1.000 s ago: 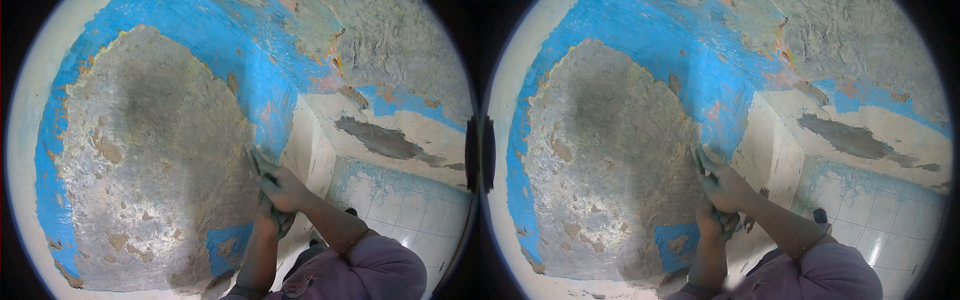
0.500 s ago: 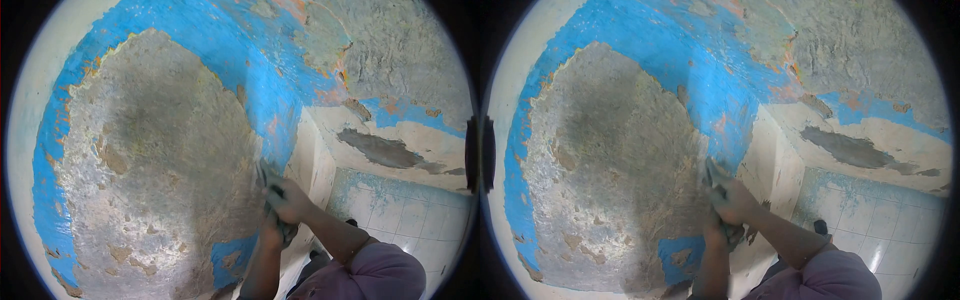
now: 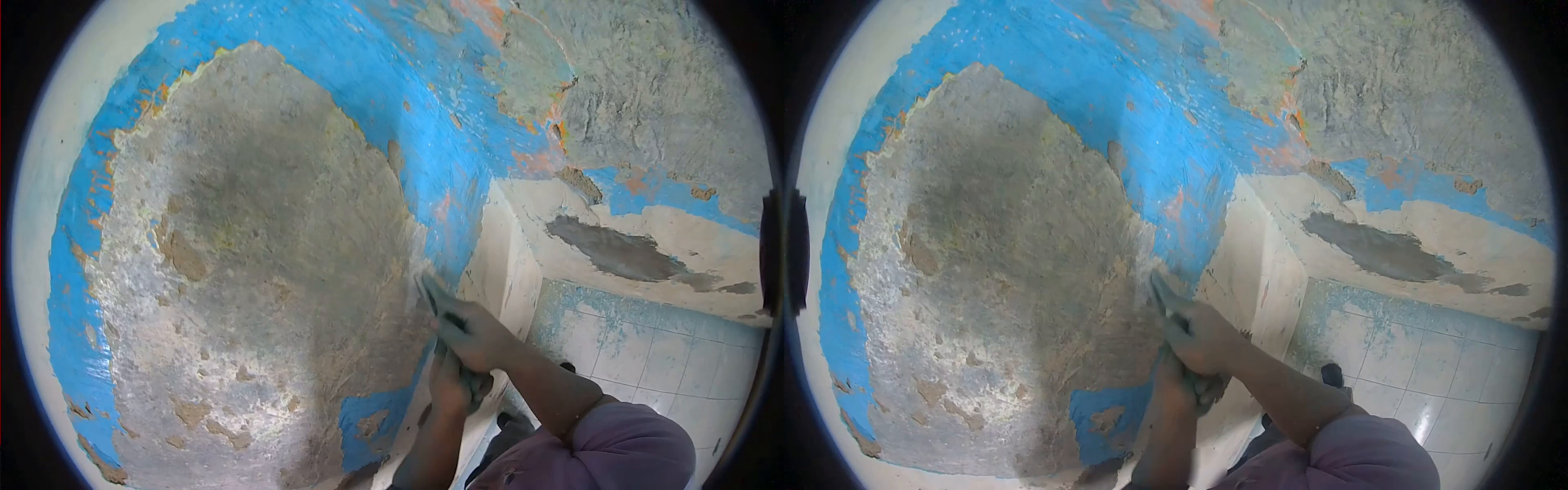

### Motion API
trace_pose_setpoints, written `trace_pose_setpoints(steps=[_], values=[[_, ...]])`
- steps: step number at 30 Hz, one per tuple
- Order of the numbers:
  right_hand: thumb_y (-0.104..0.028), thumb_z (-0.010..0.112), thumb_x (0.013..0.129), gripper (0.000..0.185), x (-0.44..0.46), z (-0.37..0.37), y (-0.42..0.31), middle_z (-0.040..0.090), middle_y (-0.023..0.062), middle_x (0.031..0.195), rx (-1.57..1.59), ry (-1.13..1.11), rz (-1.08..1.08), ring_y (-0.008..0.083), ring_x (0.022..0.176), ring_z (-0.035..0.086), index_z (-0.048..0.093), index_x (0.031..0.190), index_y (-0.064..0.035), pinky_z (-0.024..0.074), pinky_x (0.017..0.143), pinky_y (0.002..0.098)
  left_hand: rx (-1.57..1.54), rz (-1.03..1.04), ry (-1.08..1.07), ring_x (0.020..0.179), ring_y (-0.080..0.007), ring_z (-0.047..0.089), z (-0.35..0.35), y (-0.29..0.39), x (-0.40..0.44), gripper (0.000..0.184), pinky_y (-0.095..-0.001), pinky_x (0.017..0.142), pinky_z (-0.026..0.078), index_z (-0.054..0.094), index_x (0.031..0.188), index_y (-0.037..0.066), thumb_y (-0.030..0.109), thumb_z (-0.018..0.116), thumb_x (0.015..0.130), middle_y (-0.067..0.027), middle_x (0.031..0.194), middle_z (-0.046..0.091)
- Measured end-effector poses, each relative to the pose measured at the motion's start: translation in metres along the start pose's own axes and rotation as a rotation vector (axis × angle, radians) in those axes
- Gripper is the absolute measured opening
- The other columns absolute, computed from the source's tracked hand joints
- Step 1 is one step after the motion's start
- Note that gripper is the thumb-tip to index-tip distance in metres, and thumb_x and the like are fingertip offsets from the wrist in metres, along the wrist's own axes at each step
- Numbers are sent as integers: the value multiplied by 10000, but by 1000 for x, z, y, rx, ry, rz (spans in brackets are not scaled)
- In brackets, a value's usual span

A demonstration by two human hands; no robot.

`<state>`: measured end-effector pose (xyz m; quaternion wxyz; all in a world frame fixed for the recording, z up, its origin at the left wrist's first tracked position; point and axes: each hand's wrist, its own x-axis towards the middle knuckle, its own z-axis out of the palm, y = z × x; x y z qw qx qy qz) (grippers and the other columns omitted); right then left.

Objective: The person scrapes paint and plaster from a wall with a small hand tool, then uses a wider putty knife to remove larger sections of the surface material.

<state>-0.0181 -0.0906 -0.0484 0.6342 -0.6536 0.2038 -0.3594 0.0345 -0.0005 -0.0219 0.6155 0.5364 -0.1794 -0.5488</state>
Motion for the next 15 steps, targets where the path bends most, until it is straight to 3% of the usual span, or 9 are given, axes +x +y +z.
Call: trace_pose_setpoints(steps=[4, 6, 7, 9, 10, 12, 15], values=[[-187, 480, 905, 581, 11, -3, -2, 622, 218, 910, 7, 26, -9, 258, 786, 612, 230, 1427, -137, 466, 776, 336, -83, 26, -71, 351, -106, 377, -10, -2, 14, 262, -241, 306, 301, 425, 1082, 123, 346, 375, 954, -39, 588, 450], [-148, 500, 879, 572, 22, -9, -9, 564, 145, 834, 304, -16, 223, 146, 778, 523, 282, 1398, -45, 437, 786, 306, -78, -84, 48, 345, -111, 386, -5, 8, 27, 285, -245, 305, 308, 425, 1085, 119, 363, 377, 947, -39, 570, 443], [-148, 500, 879, 572, 18, -6, -8, 564, 145, 834, 298, -14, 217, 146, 778, 523, 282, 1398, -45, 437, 786, 306, -79, -79, 41, 345, -111, 386, -8, 4, 22, 285, -245, 305, 308, 425, 1085, 119, 363, 377, 947, -39, 570, 443], [-149, 499, 884, 551, 9, -1, -6, 561, 134, 800, -68, 83, -93, 143, 751, 522, 304, 1391, -58, 438, 749, 280, -156, -20, -67, 343, -112, 368, -11, -5, 11, 271, -250, 303, 304, 421, 1092, 117, 342, 375, 947, -34, 557, 419], [-149, 499, 884, 551, 12, -6, -9, 561, 134, 800, -73, 94, -101, 143, 751, 522, 304, 1391, -58, 438, 749, 280, -150, -18, -80, 343, -112, 368, -9, -2, 15, 271, -250, 303, 304, 421, 1092, 117, 342, 375, 947, -34, 557, 419], [-207, 480, 892, 583, 11, -8, -15, 628, 211, 889, 23, 3, 36, 292, 791, 611, 247, 1421, -134, 457, 797, 358, -49, 14, -2, 339, -116, 354, -6, 1, 13, 264, -250, 304, 304, 415, 1110, 122, 325, 359, 951, -34, 567, 417], [-227, 484, 894, 548, 14, -5, -5, 624, 216, 919, 166, -13, 183, 299, 807, 609, 300, 1399, -116, 448, 811, 349, -122, -43, 22, 348, -118, 362, -9, -4, 14, 264, -247, 305, 301, 408, 1140, 124, 303, 356, 953, -32, 574, 423]])
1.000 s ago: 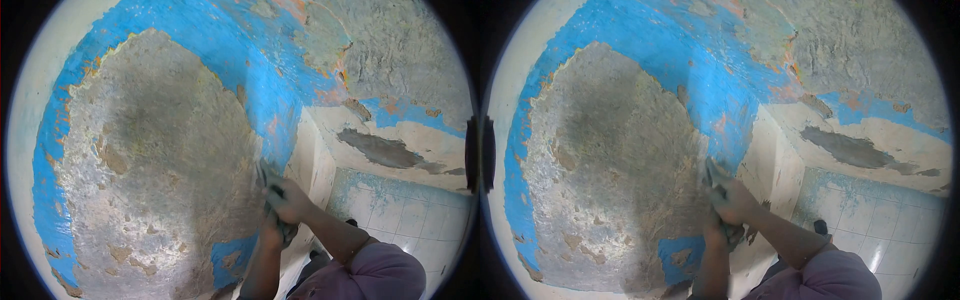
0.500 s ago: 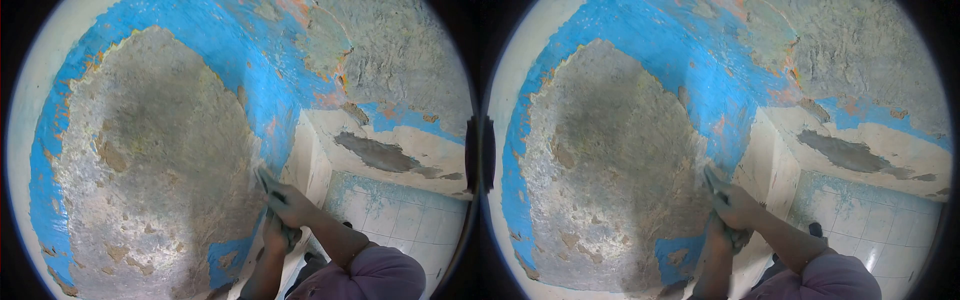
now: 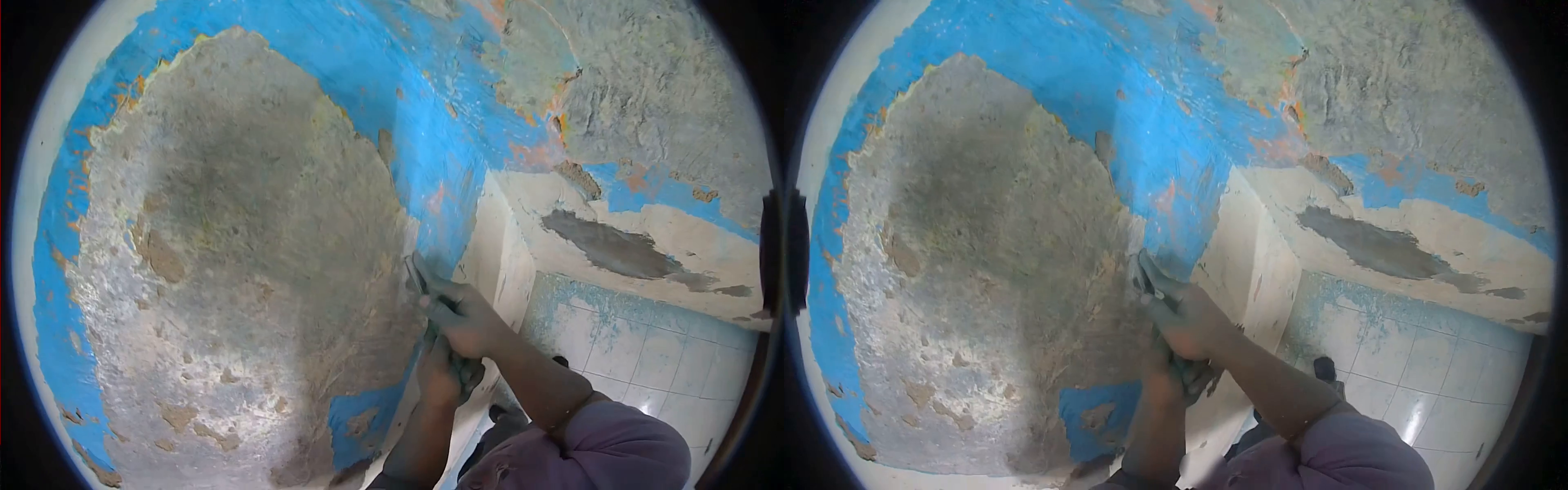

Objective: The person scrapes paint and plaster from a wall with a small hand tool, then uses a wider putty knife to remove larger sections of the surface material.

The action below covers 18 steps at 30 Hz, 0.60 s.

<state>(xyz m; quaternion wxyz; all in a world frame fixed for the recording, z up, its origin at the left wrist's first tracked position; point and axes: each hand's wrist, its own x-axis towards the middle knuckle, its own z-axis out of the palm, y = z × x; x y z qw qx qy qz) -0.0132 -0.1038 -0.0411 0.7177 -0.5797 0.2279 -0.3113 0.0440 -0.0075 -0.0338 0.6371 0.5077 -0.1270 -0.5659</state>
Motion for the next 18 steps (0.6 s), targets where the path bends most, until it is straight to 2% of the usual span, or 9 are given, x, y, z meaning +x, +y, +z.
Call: trace_pose_setpoints(steps=[4, 6, 7, 9, 10, 12, 15, 16, 18], values=[[-249, 489, 899, 510, -6, 6, 0, 622, 209, 944, -98, -11, -53, 274, 836, 608, 355, 1365, -89, 442, 815, 333, 135, 33, -29, 362, -116, 372, 3, 7, -7, 267, -245, 304, 296, 407, 1151, 118, 292, 371, 951, -32, 581, 425], [-207, 499, 906, 451, 5, 4, -2, 516, 55, 737, -33, 120, -124, 107, 749, 462, 421, 1317, -37, 423, 733, 276, -22, -41, -1, 373, -108, 377, -4, 5, 5, 277, -243, 304, 291, 403, 1156, 106, 291, 384, 951, -30, 595, 430], [-207, 499, 906, 451, 3, 6, -3, 516, 55, 737, -35, 112, -115, 107, 749, 462, 421, 1317, -37, 423, 733, 276, -31, -43, 7, 373, -108, 377, -1, 7, 4, 277, -243, 304, 291, 403, 1156, 106, 291, 384, 951, -30, 595, 430], [-213, 497, 910, 321, 0, 4, -9, 511, 58, 727, 73, 119, -94, 114, 741, 466, 523, 1142, 7, 423, 742, 273, 88, -19, 32, 374, -101, 374, 12, 15, 0, 288, -244, 303, 293, 410, 1145, 97, 309, 387, 952, -26, 606, 437], [-213, 497, 910, 321, -3, 4, -10, 511, 58, 727, 68, 125, -99, 114, 741, 466, 523, 1142, 7, 423, 742, 273, 88, -18, 22, 374, -101, 374, 12, 13, -2, 288, -244, 303, 293, 410, 1145, 97, 309, 387, 952, -26, 606, 437], [-253, 491, 908, 470, -9, 8, -9, 608, 224, 1024, -29, 52, -43, 257, 917, 601, 406, 1328, -61, 427, 863, 330, 110, 77, -33, 365, -97, 369, 7, 9, -8, 287, -242, 306, 294, 423, 1122, 94, 324, 391, 952, -18, 604, 436], [-249, 480, 910, 475, 14, -2, -7, 585, 247, 1098, 33, 32, 104, 296, 960, 599, 392, 1345, -81, 420, 885, 344, 52, -62, 42, 354, -100, 366, 3, 17, 14, 287, -238, 308, 296, 420, 1123, 100, 329, 387, 953, -14, 609, 436], [-249, 480, 910, 475, 11, 0, -3, 585, 247, 1098, 30, 25, 109, 296, 960, 599, 392, 1345, -81, 420, 885, 344, 44, -62, 47, 354, -100, 366, 5, 16, 9, 287, -238, 308, 296, 420, 1123, 100, 329, 387, 953, -14, 609, 436], [-225, 486, 919, 435, 5, 0, 2, 602, 132, 935, -130, 136, -166, 140, 906, 532, 440, 1300, -21, 424, 829, 299, 221, -19, 22, 344, -98, 356, 14, 18, 2, 277, -232, 309, 293, 426, 1107, 106, 334, 382, 956, -10, 610, 435]])
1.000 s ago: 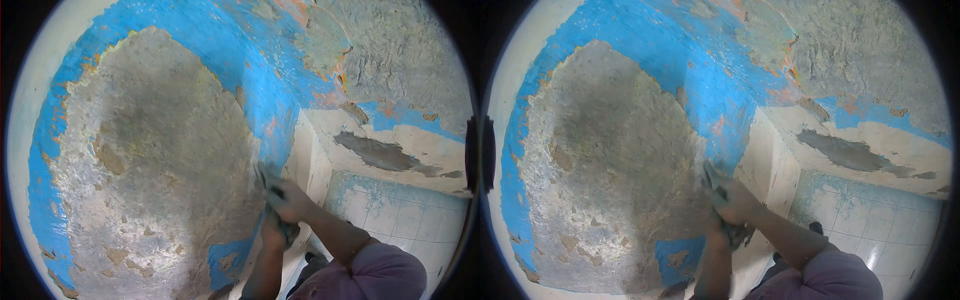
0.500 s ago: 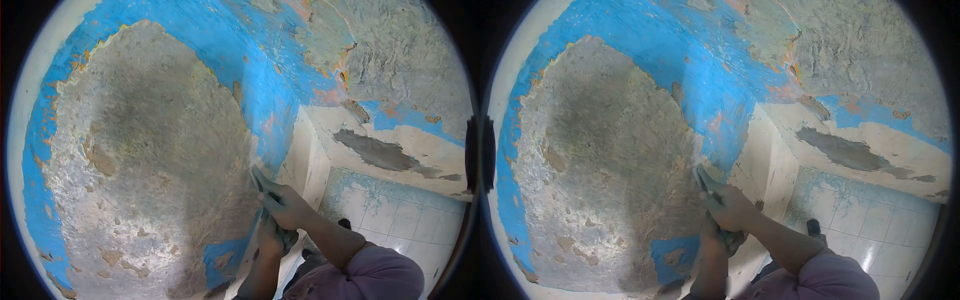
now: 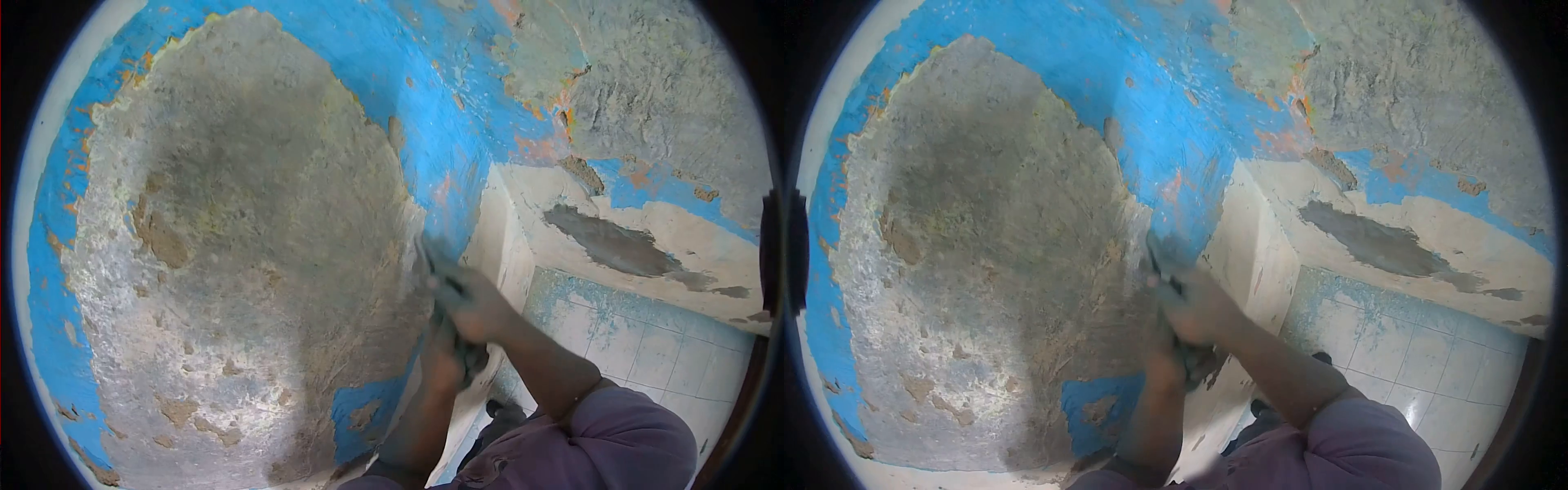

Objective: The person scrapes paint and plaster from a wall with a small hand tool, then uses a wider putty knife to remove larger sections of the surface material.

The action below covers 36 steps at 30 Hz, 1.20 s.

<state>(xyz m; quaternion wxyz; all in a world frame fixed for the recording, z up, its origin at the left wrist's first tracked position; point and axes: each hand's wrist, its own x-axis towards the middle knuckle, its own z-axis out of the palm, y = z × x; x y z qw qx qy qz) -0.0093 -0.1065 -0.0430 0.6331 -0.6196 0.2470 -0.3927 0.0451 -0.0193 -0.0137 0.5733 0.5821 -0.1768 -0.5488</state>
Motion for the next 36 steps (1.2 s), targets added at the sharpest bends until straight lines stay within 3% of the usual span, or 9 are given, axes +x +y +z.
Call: trace_pose_setpoints(steps=[3, 7, 10, 12, 19, 25, 27, 31, 36], values=[[-252, 472, 917, 503, -9, 5, -7, 550, 257, 1172, 33, -40, 57, 319, 1025, 582, 341, 1381, -111, 408, 918, 355, -39, 123, 18, 343, -92, 351, 0, -7, -6, 268, -228, 310, 286, 435, 1090, 108, 337, 393, 956, -8, 611, 439], [-247, 461, 921, 523, -1, 0, 1, 545, 248, 1189, 86, -132, 219, 312, 1022, 582, 297, 1404, -128, 407, 920, 351, -170, -49, -19, 350, -86, 353, -7, -9, 1, 255, -231, 306, 274, 445, 1065, 110, 336, 390, 961, -5, 612, 442], [-247, 456, 922, 547, -16, 4, 21, 588, 214, 1127, 32, 37, -61, 276, 988, 597, 256, 1423, -155, 429, 884, 339, 56, 42, 39, 384, -79, 376, -11, -24, 4, 233, -220, 330, 289, 439, 1065, 101, 306, 380, 971, -1, 617, 443], [-249, 445, 930, 505, -38, -1, 24, 611, 163, 1047, 225, -139, 235, 243, 956, 607, 314, 1391, -90, 448, 857, 336, 388, 172, 68, 427, -76, 418, -20, -42, 1, 214, -219, 374, 330, 439, 1048, 76, 269, 379, 977, -7, 631, 462], [-218, 361, 969, 299, -53, 11, 45, 592, 117, 981, 703, 87, 492, 199, 874, 617, 445, 1166, -9, 491, 763, 314, 317, 36, -82, 481, -103, 472, -39, -65, -17, 199, -234, 454, 385, 437, 1040, 43, 228, 408, 972, -34, 684, 511], [-232, 343, 969, 381, -52, 32, 51, 533, 79, 937, 467, 135, 333, 182, 713, 584, 386, 1281, -18, 483, 699, 310, 318, -48, -88, 549, -138, 525, -64, -84, -7, 361, -266, 472, 425, 429, 1148, 52, 355, 347, 972, -77, 808, 570], [-209, 359, 949, 487, -57, 44, 45, 533, 169, 999, 103, 127, 149, 260, 894, 541, 265, 1400, -49, 425, 809, 342, -176, -191, 310, 658, -133, 556, -36, -73, -14, 420, -270, 541, 456, 424, 1186, 79, 422, 324, 967, -64, 926, 563], [-194, 381, 944, 534, -53, 44, 37, 485, 113, 959, -6, 119, 112, 176, 722, 543, 201, 1435, -83, 458, 683, 312, -202, -190, 65, 651, -166, 547, -55, -78, -9, 505, -313, 532, 431, 407, 1185, 96, 531, 318, 943, -38, 864, 543], [-168, 405, 912, 509, -28, 38, 30, 533, 251, 958, -206, 209, 56, 380, 883, 539, 289, 1390, -39, 429, 812, 405, -315, -107, 108, 671, -184, 563, -57, -87, 13, 438, -320, 516, 435, 440, 1167, 75, 445, 397, 939, -62, 864, 549]])
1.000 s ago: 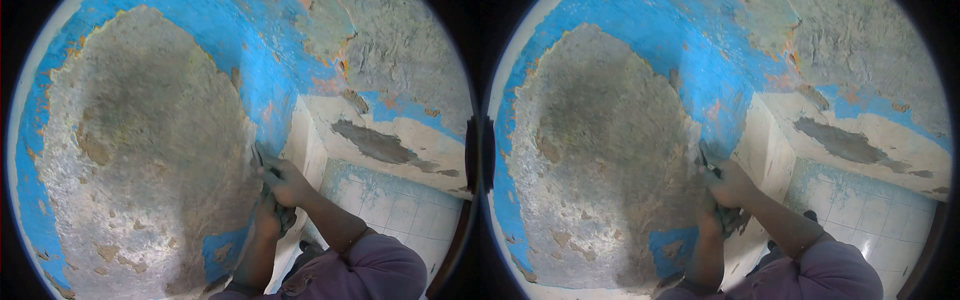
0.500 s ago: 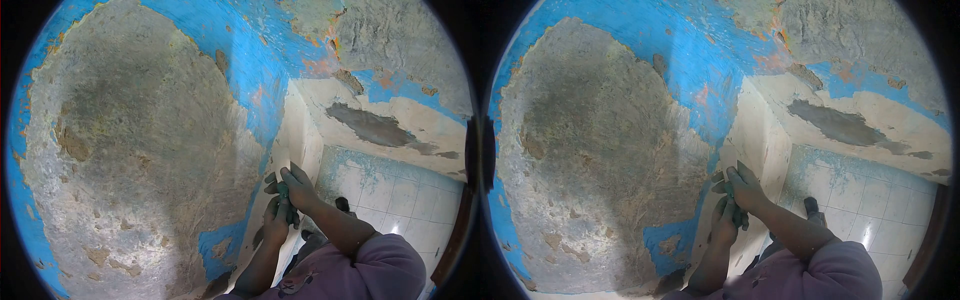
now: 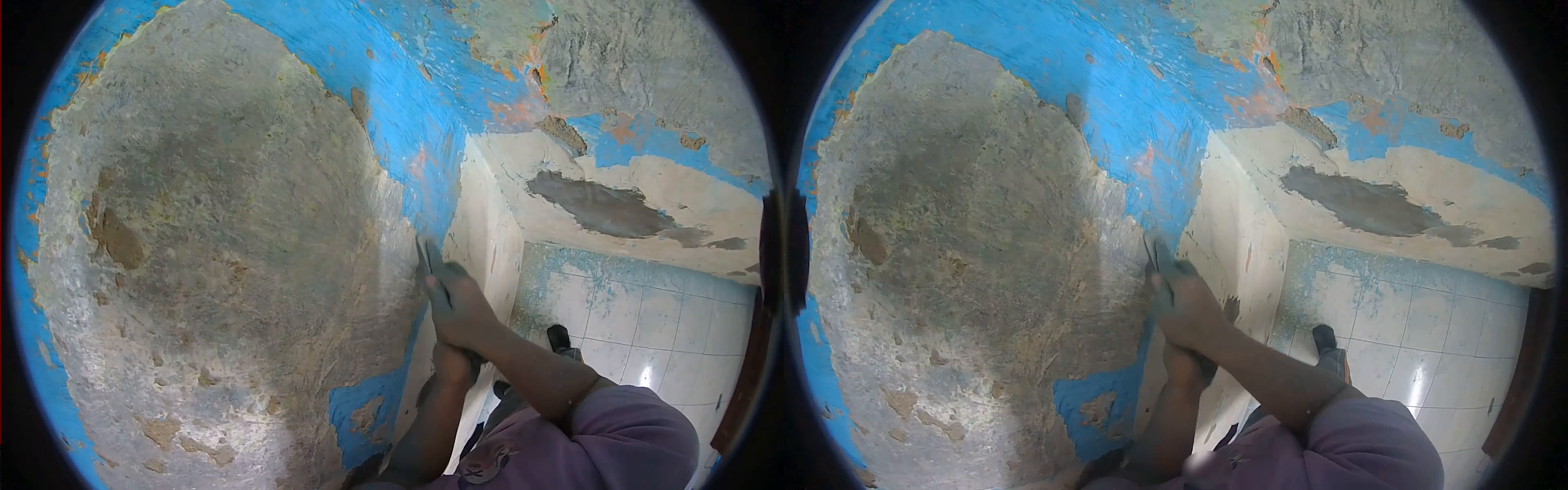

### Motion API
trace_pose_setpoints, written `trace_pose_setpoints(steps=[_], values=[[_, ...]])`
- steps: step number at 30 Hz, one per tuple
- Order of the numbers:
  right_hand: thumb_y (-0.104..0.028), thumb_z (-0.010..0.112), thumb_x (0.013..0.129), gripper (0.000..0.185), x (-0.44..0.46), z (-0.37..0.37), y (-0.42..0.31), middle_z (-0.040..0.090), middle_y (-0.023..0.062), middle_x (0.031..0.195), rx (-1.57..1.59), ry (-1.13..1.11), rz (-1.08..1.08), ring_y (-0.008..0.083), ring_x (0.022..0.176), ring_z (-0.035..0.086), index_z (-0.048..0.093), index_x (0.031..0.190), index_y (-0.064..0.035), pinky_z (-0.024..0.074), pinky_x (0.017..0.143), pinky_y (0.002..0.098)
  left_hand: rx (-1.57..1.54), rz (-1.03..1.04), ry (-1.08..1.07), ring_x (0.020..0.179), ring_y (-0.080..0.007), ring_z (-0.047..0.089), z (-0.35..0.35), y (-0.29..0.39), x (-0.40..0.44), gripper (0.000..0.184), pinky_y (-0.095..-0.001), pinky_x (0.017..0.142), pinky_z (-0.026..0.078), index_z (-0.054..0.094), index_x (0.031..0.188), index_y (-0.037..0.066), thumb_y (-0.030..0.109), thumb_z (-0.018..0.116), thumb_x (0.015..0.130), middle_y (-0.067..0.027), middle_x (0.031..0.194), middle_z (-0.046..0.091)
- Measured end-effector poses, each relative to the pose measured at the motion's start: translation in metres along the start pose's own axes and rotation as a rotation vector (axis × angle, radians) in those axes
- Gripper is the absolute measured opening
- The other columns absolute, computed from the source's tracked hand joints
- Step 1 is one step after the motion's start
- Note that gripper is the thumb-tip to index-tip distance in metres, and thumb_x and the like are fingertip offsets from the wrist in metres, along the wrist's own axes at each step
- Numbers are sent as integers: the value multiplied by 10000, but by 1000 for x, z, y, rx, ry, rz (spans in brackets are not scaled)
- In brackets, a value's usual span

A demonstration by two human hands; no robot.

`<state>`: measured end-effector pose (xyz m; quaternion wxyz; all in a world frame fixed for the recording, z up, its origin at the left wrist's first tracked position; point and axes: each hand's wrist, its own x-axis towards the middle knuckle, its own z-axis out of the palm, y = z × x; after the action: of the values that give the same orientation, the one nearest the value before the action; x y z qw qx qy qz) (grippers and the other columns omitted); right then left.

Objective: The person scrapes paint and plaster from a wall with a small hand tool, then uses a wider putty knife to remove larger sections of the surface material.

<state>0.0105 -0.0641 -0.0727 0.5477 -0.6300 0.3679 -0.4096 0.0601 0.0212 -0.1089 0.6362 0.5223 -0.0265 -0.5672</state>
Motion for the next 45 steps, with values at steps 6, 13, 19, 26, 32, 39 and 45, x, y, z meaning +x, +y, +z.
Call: trace_pose_setpoints(steps=[6, 13, 19, 26, 32, 39, 45], values=[[-173, 424, 903, 474, -21, -4, -5, 529, 281, 948, -13, -51, -22, 420, 843, 540, 351, 1348, -27, 441, 765, 423, 130, 29, -74, 1028, -205, 519, 1, -14, -22, 464, -377, 831, 457, 427, 1236, 93, 441, 306, 953, -81, 1112, 524], [-184, 447, 918, 279, 3, -12, -10, 526, 220, 830, 8, 34, 38, 329, 770, 541, 524, 1046, 50, 421, 718, 393, 244, -46, -69, 557, -186, 512, -12, -16, 5, 467, -322, 475, 385, 520, 1057, 104, 507, 323, 927, -31, 725, 549], [-208, 402, 924, 426, -6, -10, -8, 537, 254, 929, -67, -140, 102, 396, 864, 545, 413, 1310, -29, 419, 800, 422, 86, -93, -54, 528, -153, 486, 13, -7, -17, 405, -278, 454, 361, 498, 998, 35, 411, 356, 947, -44, 683, 489], [-212, 421, 928, 317, -10, -9, -14, 533, 220, 871, -94, -87, 82, 332, 817, 552, 446, 1167, -6, 425, 755, 395, 117, -60, -111, 570, -170, 513, 13, -11, -23, 474, -302, 464, 395, 501, 1005, 109, 542, 328, 921, -27, 688, 494], [-189, 419, 938, 317, -11, -8, -4, 523, 171, 814, -69, -74, 95, 253, 773, 557, 503, 1179, -2, 430, 700, 355, 88, -56, -158, 645, -171, 552, -12, -31, -5, 444, -328, 502, 450, 492, 1077, 101, 492, 346, 927, -39, 796, 530], [-187, 428, 935, 476, 0, -13, 5, 507, 155, 787, -23, -130, 141, 249, 721, 537, 330, 1392, -94, 432, 702, 347, 400, 77, -141, 725, -199, 569, -30, -45, 14, 421, -370, 579, 485, 477, 1110, 80, 445, 362, 935, -62, 877, 549], [-171, 428, 929, 459, -9, -6, 2, 510, 167, 780, -194, -64, 65, 272, 713, 541, 361, 1374, -81, 433, 695, 359, 152, 88, -254, 940, -233, 560, -15, -42, 3, 445, -361, 787, 474, 442, 1200, 57, 411, 361, 942, -93, 1068, 544]])
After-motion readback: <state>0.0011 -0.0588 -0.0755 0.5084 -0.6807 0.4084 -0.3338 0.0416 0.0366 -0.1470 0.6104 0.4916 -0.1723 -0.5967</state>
